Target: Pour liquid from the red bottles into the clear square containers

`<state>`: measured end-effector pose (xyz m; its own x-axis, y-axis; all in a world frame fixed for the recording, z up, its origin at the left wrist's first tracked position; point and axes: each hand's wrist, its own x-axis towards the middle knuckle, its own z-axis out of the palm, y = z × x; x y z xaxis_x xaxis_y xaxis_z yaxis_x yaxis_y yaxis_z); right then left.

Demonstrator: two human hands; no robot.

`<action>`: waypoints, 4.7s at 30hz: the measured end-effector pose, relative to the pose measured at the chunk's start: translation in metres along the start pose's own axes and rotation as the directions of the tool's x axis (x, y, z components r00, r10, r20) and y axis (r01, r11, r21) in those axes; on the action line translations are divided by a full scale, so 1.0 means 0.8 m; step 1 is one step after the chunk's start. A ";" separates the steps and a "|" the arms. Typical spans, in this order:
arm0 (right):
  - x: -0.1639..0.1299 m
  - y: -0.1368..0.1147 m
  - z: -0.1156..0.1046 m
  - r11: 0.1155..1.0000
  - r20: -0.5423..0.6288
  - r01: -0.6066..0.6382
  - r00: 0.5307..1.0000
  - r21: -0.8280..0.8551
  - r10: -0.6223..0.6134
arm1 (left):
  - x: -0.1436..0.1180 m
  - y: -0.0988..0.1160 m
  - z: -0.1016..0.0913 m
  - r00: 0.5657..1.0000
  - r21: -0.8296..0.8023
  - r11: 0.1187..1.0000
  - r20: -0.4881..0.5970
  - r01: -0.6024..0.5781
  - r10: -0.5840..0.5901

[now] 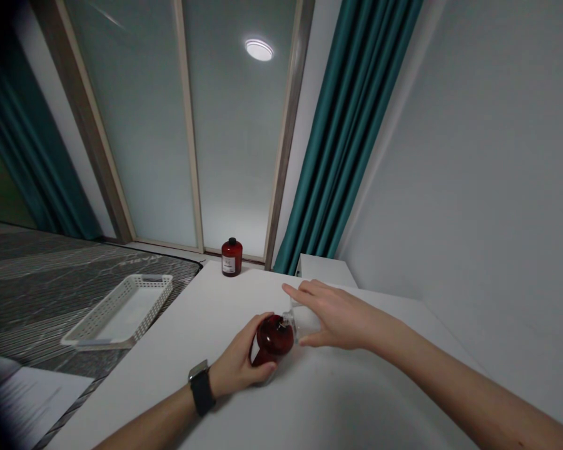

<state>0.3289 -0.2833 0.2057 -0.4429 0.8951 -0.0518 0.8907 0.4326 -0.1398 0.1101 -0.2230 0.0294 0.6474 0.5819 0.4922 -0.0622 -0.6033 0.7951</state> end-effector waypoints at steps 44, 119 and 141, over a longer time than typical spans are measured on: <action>0.002 -0.007 -0.008 0.991 -0.026 0.092 0.995 -0.097 -0.095 | 0.001 0.007 -0.001 1.000 -0.029 1.000 -0.013 0.010 -0.010; 0.002 -0.005 -0.005 0.930 -0.132 0.205 0.958 -0.305 -0.254 | 0.003 0.011 -0.002 1.000 -0.033 0.999 -0.027 0.001 -0.002; 0.002 -0.007 -0.006 0.923 -0.145 0.212 0.952 -0.322 -0.269 | 0.003 0.012 -0.002 0.999 -0.044 0.999 -0.035 0.006 -0.008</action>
<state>0.3239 -0.2840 0.2114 -0.6465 0.7514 0.1320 0.7612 0.6235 0.1787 0.1101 -0.2267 0.0386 0.6211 0.6053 0.4978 -0.0915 -0.5748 0.8131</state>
